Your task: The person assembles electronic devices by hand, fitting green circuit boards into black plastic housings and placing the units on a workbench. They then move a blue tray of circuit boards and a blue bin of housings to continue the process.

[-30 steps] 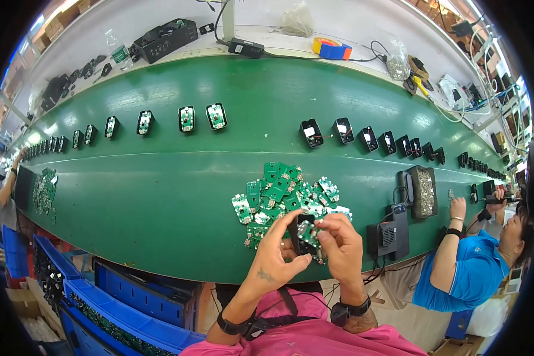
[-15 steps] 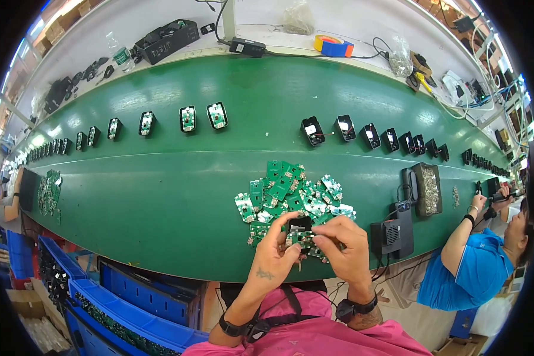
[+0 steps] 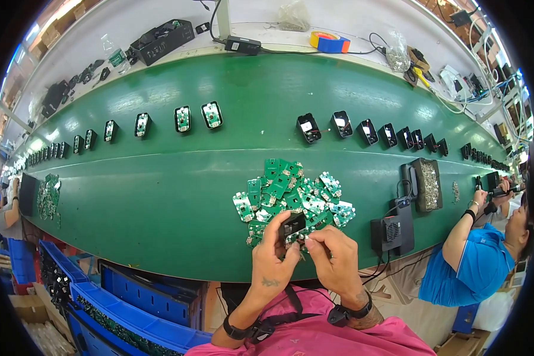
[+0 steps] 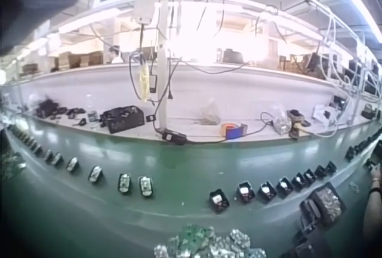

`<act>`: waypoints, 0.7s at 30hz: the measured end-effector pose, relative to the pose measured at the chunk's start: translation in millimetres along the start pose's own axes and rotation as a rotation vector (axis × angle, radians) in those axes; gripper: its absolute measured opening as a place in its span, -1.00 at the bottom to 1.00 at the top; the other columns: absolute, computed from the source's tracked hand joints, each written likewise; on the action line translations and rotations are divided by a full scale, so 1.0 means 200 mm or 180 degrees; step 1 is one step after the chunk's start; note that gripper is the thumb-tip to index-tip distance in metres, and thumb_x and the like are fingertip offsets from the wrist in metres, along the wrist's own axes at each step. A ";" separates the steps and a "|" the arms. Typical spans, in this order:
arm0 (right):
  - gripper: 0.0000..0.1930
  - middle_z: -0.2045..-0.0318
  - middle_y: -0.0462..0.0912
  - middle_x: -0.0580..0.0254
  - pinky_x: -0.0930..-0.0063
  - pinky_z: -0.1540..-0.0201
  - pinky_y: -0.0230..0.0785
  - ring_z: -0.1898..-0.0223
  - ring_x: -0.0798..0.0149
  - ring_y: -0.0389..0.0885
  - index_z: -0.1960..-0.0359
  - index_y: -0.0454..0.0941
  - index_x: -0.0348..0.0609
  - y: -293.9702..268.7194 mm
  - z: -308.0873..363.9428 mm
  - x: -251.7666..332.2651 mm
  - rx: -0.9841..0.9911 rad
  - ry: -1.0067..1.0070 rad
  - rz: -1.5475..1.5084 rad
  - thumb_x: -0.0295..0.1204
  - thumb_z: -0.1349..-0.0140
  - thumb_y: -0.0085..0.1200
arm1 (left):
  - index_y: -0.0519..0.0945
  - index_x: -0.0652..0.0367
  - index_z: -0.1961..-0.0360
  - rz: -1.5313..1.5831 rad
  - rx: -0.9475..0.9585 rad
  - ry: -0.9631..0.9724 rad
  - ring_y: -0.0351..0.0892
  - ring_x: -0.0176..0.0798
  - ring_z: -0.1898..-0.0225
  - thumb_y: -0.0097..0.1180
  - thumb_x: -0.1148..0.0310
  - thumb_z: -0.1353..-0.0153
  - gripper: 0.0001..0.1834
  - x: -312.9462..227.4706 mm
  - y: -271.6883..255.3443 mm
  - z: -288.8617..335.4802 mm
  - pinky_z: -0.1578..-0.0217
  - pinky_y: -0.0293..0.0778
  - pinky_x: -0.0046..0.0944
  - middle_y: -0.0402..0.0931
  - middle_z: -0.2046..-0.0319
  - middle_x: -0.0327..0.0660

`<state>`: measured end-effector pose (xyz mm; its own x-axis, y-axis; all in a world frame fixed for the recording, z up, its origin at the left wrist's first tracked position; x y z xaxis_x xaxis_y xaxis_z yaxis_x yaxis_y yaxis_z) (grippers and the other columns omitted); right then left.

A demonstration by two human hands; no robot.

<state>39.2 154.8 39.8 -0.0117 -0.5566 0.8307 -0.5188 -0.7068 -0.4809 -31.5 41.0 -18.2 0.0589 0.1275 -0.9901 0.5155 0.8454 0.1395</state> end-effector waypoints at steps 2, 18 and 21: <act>-0.95 0.56 0.51 0.22 0.48 0.54 0.22 0.59 0.33 0.44 0.38 0.55 -0.30 -0.01 -0.01 0.01 0.0159 -0.0004 0.0147 -0.57 -0.18 0.16 | 0.31 0.21 -0.29 -0.0080 0.0008 0.0102 0.58 -0.43 0.21 0.10 0.65 -0.18 -0.39 -0.02 -0.01 0.00 0.21 0.54 -0.38 0.60 0.16 -0.13; -0.93 0.57 0.54 0.11 0.36 0.53 0.32 0.59 0.14 0.52 0.42 0.55 -0.29 -0.04 -0.08 0.00 0.1198 0.0354 -0.0194 -0.54 -0.13 0.16 | 0.40 0.24 -0.23 -0.0821 0.0482 0.0534 0.61 -0.21 0.09 0.15 0.65 -0.12 -0.41 -0.12 -0.03 0.02 0.11 0.52 -0.32 0.56 -0.01 -0.03; -0.94 0.58 0.54 0.11 0.35 0.53 0.32 0.60 0.15 0.52 0.43 0.55 -0.29 -0.04 -0.07 0.00 0.1244 0.0233 -0.0210 -0.55 -0.11 0.16 | 0.43 0.19 -0.21 -0.0818 0.0489 0.0609 0.63 -0.02 0.08 0.15 0.62 -0.10 -0.42 -0.13 -0.03 0.02 0.09 0.53 -0.22 0.56 -0.02 0.02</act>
<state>31.3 166.0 48.1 -0.0574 -0.4818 0.8744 -0.1566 -0.8606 -0.4845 -31.8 30.5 6.9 -0.2433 0.0278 -0.9695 0.6161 0.7765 -0.1324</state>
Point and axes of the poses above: each hand's wrist, its own z-axis away from the middle knuckle, its own y-axis out of the palm, x = y × z, the point moved 6 cm from there along -z, towards the middle knuckle
